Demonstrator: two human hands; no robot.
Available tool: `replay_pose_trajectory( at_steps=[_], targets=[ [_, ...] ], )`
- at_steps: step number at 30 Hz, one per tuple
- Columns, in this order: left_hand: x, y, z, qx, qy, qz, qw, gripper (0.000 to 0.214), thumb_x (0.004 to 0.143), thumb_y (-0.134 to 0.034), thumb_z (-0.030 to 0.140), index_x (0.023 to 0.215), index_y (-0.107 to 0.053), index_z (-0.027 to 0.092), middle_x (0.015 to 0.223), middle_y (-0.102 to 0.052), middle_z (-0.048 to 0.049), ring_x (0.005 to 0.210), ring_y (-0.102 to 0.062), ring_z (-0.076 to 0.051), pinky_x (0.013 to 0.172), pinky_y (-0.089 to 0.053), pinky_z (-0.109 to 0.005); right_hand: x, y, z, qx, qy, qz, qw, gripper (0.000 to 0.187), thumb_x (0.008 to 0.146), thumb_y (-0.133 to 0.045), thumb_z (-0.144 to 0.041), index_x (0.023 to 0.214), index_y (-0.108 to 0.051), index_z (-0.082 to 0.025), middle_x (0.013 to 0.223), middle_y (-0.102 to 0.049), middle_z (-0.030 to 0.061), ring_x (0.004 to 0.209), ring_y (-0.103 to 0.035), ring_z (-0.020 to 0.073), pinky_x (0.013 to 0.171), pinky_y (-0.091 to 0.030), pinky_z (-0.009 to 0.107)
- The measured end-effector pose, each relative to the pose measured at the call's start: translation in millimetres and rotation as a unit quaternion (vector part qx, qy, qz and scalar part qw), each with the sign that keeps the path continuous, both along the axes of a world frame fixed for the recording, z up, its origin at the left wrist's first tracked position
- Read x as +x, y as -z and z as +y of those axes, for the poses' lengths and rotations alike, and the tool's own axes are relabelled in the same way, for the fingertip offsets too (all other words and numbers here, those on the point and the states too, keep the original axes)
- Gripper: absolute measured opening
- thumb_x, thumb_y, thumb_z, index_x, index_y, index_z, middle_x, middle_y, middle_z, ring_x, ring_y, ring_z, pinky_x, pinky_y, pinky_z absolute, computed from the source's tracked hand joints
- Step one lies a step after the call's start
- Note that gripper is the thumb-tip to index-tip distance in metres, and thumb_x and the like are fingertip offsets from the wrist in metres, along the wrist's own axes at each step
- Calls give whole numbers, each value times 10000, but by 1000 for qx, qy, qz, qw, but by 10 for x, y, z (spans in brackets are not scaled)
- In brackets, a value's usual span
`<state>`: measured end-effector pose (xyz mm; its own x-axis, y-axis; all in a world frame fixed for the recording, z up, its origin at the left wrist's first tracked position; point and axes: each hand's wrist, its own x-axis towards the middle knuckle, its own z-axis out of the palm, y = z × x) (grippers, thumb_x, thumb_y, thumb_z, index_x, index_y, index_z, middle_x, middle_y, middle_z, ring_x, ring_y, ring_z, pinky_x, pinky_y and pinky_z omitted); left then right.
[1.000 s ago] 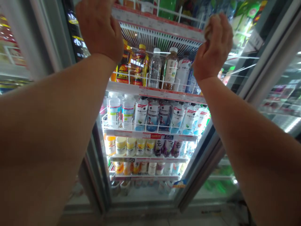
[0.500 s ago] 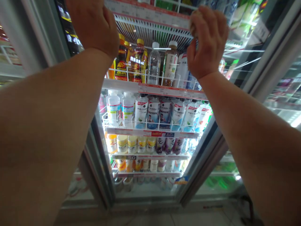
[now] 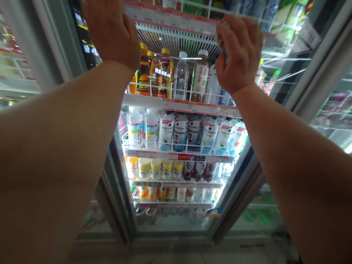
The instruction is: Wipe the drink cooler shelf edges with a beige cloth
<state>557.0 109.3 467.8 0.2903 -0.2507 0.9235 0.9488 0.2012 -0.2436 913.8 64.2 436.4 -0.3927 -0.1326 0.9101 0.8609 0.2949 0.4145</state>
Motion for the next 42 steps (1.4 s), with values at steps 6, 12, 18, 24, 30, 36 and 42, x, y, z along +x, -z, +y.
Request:
replay_pose_trajectory(
  at_steps=[6,12,18,24,30,36,42],
  targets=[
    [13,-5,-11,15,-2,11,1000,601,889,-376,58,1448,-374,279,1471,171,400,1319,327,170,1103,153,12,-33,-120,0,-87,8,198,976,630,805,-488,-182,1434,-509,-212,1525,-477,-22,1404,-388,248,1197,-293,478],
    [15,-20,6,37,-31,10,999,567,886,-415,45,1408,-408,264,1481,192,387,1334,330,153,1109,162,11,-32,-82,-18,-71,-2,131,989,626,791,-517,-188,1416,-522,-185,1508,-493,13,1370,-407,280,1173,-344,481],
    [-40,-39,40,46,-22,26,998,588,863,-420,52,1421,-409,235,1493,170,383,1344,321,131,1113,148,13,-27,-121,23,-68,-36,215,974,609,789,-504,-92,1393,-556,-157,1477,-525,38,1367,-412,270,1157,-300,444],
    [83,25,14,38,-30,-11,999,580,888,-419,43,1428,-397,253,1486,199,369,1331,342,125,1116,183,-15,-71,-132,17,-75,-73,267,958,577,814,-496,-77,1388,-537,-120,1482,-503,90,1354,-369,277,1164,-250,427],
    [484,681,-174,-87,47,-60,993,662,989,-424,187,1579,-125,221,1489,346,255,1371,366,30,1169,200,-111,-62,-162,77,-79,-46,263,961,584,834,-546,-127,1416,-522,-174,1509,-488,33,1368,-357,236,1169,-255,399],
    [665,1444,-525,-292,192,29,937,690,917,-511,285,1570,-290,309,1654,-112,67,1537,-26,-233,1279,11,-468,-105,213,161,-77,-22,211,974,663,814,-448,-110,1473,-458,-179,1548,-450,15,1426,-319,225,1211,-230,459],
    [706,1452,-611,-302,233,9,924,645,913,-493,315,1545,-364,315,1628,-257,14,1528,-113,-280,1260,-50,-511,-36,1091,48,-145,-40,-298,943,520,980,-397,-260,1489,-429,-367,1541,-459,-101,1457,-370,138,1208,-309,369]
  ],
)
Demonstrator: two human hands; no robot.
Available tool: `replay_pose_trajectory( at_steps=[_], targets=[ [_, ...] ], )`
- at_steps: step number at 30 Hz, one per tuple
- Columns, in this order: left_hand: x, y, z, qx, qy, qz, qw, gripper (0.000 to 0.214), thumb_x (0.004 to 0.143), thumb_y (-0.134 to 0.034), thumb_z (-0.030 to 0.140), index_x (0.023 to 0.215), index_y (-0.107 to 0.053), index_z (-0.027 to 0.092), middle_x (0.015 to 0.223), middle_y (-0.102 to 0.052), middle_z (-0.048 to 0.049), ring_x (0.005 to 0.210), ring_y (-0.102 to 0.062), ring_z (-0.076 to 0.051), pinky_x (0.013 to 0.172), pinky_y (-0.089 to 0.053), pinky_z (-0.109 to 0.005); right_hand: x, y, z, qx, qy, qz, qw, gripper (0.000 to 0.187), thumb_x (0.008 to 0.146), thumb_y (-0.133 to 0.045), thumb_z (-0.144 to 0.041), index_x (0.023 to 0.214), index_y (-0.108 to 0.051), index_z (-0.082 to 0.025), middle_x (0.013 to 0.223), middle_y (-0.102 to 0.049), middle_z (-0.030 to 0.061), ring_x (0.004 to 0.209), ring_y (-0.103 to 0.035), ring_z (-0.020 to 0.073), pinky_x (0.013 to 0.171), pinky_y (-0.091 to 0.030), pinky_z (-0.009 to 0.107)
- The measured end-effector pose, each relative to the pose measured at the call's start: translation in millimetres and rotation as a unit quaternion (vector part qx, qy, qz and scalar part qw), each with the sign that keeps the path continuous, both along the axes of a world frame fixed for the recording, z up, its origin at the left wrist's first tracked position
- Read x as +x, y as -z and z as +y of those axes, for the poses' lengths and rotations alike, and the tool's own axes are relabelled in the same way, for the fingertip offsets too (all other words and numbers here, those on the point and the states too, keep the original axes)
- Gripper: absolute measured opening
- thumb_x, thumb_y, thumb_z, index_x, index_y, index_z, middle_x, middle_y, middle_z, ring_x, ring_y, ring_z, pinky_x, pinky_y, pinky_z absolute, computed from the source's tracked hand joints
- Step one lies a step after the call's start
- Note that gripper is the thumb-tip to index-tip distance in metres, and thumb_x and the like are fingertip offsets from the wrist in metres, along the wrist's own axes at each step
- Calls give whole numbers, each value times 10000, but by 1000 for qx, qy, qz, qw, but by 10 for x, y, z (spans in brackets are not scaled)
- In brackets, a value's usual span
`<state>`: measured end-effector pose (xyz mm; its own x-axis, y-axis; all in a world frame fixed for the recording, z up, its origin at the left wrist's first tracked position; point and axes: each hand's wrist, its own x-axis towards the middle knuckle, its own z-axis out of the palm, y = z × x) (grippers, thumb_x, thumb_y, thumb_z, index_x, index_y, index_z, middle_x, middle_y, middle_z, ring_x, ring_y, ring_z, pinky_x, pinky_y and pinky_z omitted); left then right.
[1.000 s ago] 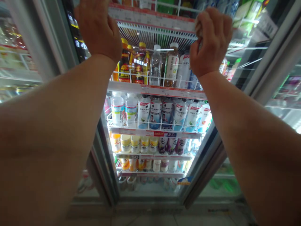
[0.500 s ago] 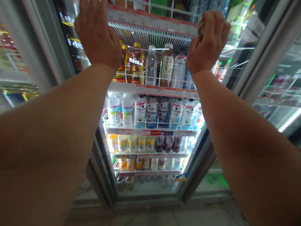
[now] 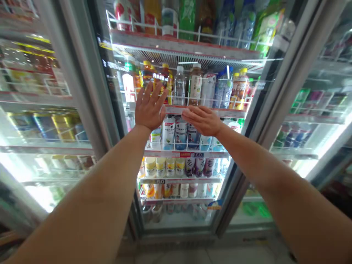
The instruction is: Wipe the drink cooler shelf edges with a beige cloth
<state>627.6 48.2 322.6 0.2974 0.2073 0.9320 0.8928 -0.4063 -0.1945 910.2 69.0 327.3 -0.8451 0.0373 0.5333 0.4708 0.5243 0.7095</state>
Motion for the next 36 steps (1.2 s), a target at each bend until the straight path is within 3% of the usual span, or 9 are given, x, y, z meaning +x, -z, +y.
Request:
replay_pose_trajectory(
  at_steps=[3,7,13,16,20,21,26,32,36],
  targets=[
    [7,-13,6,4,-1,-2,1000,631,910,-477,304,1535,-388,308,1623,-271,18,1526,-129,-273,1261,-62,-497,39,48,9,32,35,178,983,516,985,-339,-228,1472,-466,-341,1519,-497,-58,1446,-400,172,1195,-322,433],
    [-9,20,26,27,-21,11,999,633,908,-481,283,1534,-388,317,1620,-273,29,1527,-132,-246,1260,-96,-490,-11,-77,53,74,66,508,856,589,879,-347,-159,1443,-518,-167,1513,-497,78,1442,-395,262,1166,-335,515],
    [-8,32,32,41,-28,9,999,640,923,-493,304,1549,-360,328,1616,-277,32,1526,-144,-245,1258,-107,-494,-18,-13,4,12,50,206,977,565,953,-387,-285,1517,-416,-298,1581,-411,-8,1494,-315,251,1203,-292,493],
    [-2,28,30,45,-25,6,999,638,923,-494,314,1547,-361,333,1612,-288,35,1523,-160,-250,1257,-110,-491,-11,-5,32,28,50,269,961,558,964,-337,-255,1513,-421,-314,1557,-445,-9,1475,-354,239,1192,-315,496],
    [1,30,29,44,-17,2,999,631,926,-487,302,1544,-364,328,1617,-278,29,1521,-168,-260,1259,-91,-491,-31,-33,102,89,23,524,847,588,934,-264,-173,1485,-462,-218,1503,-491,77,1447,-393,267,1166,-336,548],
    [2,31,28,41,-14,0,999,629,926,-486,301,1543,-365,327,1618,-278,27,1521,-167,-262,1260,-85,-491,-34,-34,101,89,23,519,850,585,931,-268,-172,1478,-470,-202,1506,-486,83,1454,-380,270,1169,-334,544],
    [13,25,16,29,-21,-4,999,612,919,-479,298,1526,-395,310,1611,-303,10,1521,-169,-265,1258,-93,-482,-26,-3,16,15,50,256,965,562,943,-345,-227,1491,-456,-281,1555,-446,0,1492,-323,229,1207,-310,474],
    [6,39,17,38,-43,9,998,605,934,-475,294,1532,-383,311,1614,-293,21,1527,-144,-242,1260,-108,-481,-39,-5,77,62,35,491,868,570,933,-303,-176,1479,-452,-240,1529,-463,61,1467,-360,274,1167,-309,566],
    [-6,48,30,52,-49,18,997,610,927,-473,260,1531,-389,279,1613,-300,-6,1525,-155,-255,1258,-117,-480,-38,13,65,81,30,347,934,526,956,-331,-209,1454,-500,-210,1527,-483,50,1473,-350,246,1163,-347,472]
  ],
)
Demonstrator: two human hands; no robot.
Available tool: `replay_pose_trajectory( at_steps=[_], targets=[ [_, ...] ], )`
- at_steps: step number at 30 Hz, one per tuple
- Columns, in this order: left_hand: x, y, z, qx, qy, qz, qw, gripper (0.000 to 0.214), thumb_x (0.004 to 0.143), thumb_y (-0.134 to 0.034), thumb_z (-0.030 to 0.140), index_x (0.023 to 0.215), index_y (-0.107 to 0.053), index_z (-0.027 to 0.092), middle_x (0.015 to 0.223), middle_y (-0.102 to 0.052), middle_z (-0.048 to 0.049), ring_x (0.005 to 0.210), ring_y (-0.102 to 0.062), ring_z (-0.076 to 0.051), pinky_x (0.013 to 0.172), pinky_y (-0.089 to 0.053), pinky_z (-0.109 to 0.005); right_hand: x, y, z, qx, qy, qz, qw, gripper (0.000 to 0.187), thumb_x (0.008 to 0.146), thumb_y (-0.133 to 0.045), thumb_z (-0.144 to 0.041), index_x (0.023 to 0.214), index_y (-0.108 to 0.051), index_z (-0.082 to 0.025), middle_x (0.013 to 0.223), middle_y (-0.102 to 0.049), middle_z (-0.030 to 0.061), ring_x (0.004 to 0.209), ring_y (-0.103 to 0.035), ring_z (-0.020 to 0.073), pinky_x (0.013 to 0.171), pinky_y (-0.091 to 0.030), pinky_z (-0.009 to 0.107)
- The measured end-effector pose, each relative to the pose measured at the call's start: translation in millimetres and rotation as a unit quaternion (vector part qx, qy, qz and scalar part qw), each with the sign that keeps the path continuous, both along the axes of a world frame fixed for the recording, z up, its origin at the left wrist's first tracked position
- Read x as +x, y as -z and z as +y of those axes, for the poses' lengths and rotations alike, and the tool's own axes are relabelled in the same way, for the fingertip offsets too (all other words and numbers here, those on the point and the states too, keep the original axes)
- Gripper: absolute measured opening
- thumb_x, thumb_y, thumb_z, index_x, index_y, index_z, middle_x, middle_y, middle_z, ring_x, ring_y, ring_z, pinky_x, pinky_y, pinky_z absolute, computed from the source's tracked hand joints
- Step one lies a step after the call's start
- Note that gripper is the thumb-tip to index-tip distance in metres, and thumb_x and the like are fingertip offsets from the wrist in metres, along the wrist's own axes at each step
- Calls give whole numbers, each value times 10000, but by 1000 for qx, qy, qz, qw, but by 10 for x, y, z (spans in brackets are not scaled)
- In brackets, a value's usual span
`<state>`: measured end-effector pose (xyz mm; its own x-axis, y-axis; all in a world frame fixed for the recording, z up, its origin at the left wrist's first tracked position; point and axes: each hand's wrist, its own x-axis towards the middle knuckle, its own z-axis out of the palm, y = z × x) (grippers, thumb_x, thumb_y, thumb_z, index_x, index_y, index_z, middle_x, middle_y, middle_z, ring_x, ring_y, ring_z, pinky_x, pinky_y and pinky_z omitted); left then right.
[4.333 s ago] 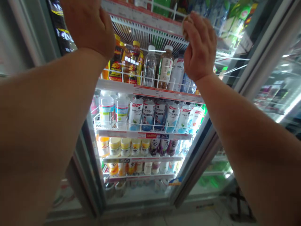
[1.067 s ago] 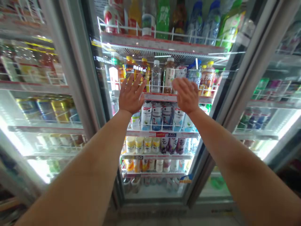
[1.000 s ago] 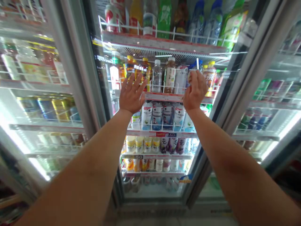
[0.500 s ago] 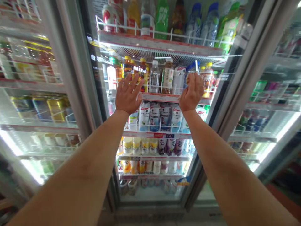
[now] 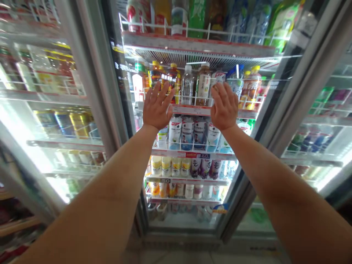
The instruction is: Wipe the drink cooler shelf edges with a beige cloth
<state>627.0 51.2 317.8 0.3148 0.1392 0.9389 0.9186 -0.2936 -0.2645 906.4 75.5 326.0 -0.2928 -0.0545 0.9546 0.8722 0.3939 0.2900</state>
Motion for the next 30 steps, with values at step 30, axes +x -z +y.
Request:
replay_pose_trajectory(
  at_steps=[30],
  targets=[
    [-12,15,9,28,13,20,999,619,940,-484,254,1541,-340,282,1624,-269,-12,1522,-166,-259,1254,-143,-512,-58,72,-14,10,18,-38,999,511,964,-326,-194,1432,-531,-204,1494,-521,45,1440,-391,223,1166,-348,428]
  ],
)
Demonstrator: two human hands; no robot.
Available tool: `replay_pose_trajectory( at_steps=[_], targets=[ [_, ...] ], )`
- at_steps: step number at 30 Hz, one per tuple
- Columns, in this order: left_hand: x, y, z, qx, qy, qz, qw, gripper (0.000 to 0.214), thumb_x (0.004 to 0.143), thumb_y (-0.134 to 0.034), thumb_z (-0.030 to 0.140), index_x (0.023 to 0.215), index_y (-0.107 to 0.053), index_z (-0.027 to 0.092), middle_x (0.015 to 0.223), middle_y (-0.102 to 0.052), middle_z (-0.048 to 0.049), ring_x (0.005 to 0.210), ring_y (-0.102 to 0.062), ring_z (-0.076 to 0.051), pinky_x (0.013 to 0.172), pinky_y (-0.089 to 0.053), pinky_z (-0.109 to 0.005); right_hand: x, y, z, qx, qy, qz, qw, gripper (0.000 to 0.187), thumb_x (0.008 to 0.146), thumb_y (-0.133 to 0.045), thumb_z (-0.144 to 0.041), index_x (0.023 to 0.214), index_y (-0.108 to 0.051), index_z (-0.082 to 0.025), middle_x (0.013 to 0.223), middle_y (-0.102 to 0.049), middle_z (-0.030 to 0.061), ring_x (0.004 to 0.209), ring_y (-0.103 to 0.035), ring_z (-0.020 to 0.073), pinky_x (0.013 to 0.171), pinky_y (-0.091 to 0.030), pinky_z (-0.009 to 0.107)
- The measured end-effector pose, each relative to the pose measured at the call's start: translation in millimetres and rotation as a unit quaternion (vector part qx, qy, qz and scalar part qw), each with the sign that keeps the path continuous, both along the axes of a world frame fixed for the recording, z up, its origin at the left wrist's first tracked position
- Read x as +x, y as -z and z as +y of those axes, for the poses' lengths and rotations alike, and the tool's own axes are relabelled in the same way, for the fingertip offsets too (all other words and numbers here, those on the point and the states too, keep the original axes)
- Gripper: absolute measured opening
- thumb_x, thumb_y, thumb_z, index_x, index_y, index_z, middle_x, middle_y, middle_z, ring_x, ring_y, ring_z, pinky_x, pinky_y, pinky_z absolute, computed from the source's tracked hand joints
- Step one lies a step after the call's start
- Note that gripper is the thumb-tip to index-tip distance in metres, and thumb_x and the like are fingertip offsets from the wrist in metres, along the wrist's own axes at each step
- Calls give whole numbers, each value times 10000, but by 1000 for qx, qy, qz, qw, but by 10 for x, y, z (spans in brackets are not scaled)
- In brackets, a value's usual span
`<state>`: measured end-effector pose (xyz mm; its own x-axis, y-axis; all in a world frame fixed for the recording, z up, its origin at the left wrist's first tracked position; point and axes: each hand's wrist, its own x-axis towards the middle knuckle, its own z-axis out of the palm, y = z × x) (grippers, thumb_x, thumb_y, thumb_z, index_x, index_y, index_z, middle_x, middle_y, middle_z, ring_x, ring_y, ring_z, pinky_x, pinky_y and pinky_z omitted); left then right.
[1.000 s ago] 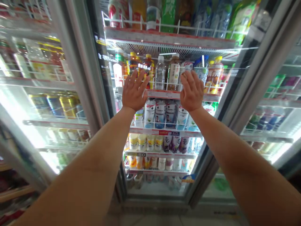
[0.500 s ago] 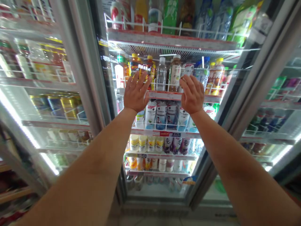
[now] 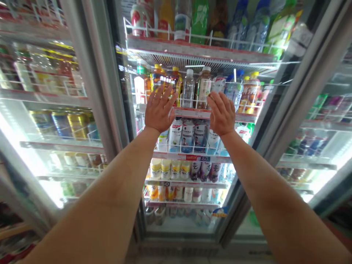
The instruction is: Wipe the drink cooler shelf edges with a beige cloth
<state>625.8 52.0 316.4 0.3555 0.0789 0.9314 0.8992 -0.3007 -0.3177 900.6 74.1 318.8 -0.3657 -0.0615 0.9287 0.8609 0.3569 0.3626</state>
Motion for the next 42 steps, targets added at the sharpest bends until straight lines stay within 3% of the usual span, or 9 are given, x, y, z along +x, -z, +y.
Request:
replay_pose_trajectory(
  at_steps=[5,11,17,23,29,35,37,40,42],
  targets=[
    [4,-5,-11,-5,2,-3,1000,625,942,-486,252,1546,-330,294,1621,-279,-8,1521,-172,-259,1256,-138,-516,1,-10,115,61,-34,230,971,549,906,-299,-162,1389,-557,-124,1444,-537,121,1393,-429,254,1150,-350,501],
    [18,-10,-29,-11,-6,-6,1000,611,938,-484,262,1536,-359,273,1618,-289,-19,1523,-166,-258,1255,-140,-509,-5,25,15,-3,-13,22,1000,500,971,-322,-208,1423,-536,-197,1489,-519,48,1437,-383,219,1168,-343,423],
    [14,-7,-24,-27,1,-12,1000,631,929,-481,257,1545,-348,291,1631,-249,9,1530,-129,-248,1260,-102,-504,2,-1,108,57,-48,226,971,539,919,-290,-154,1389,-549,-107,1451,-524,125,1397,-411,239,1177,-334,473],
    [21,-10,-32,-37,9,-19,999,610,929,-472,264,1532,-378,271,1625,-264,-10,1529,-130,-258,1262,-97,-503,-7,44,8,-41,-20,1,999,504,972,-332,-209,1436,-528,-216,1503,-507,49,1451,-370,224,1190,-330,443],
    [31,-17,-46,-43,9,-24,999,619,934,-465,261,1542,-354,296,1625,-263,10,1529,-128,-249,1265,-84,-509,-15,21,56,10,-60,189,980,551,952,-253,-167,1436,-517,-154,1474,-501,120,1423,-395,267,1173,-335,529],
    [23,-18,-39,-49,11,-24,998,609,940,-462,267,1540,-362,288,1625,-265,3,1528,-131,-261,1267,-69,-509,-5,57,21,-34,-8,-17,999,507,964,-351,-215,1440,-523,-217,1505,-504,54,1444,-384,239,1176,-351,450],
    [21,-15,-32,-44,9,-24,999,608,935,-464,263,1536,-371,282,1626,-260,2,1529,-127,-259,1265,-73,-511,0,37,91,22,-26,89,995,512,957,-320,-189,1423,-531,-186,1476,-523,87,1417,-417,245,1160,-363,471],
    [20,-12,-27,-35,4,-21,999,604,928,-471,256,1527,-390,259,1619,-280,-17,1528,-134,-256,1264,-93,-500,2,12,192,110,-68,289,949,535,939,-279,-167,1421,-509,-136,1431,-528,145,1388,-441,272,1148,-348,547],
    [22,-11,-30,-31,-3,-17,999,603,929,-471,257,1527,-389,256,1617,-286,-20,1527,-137,-253,1263,-107,-498,0,26,184,88,-70,267,957,531,946,-294,-189,1434,-498,-149,1447,-513,140,1403,-424,280,1149,-345,555]
  ],
)
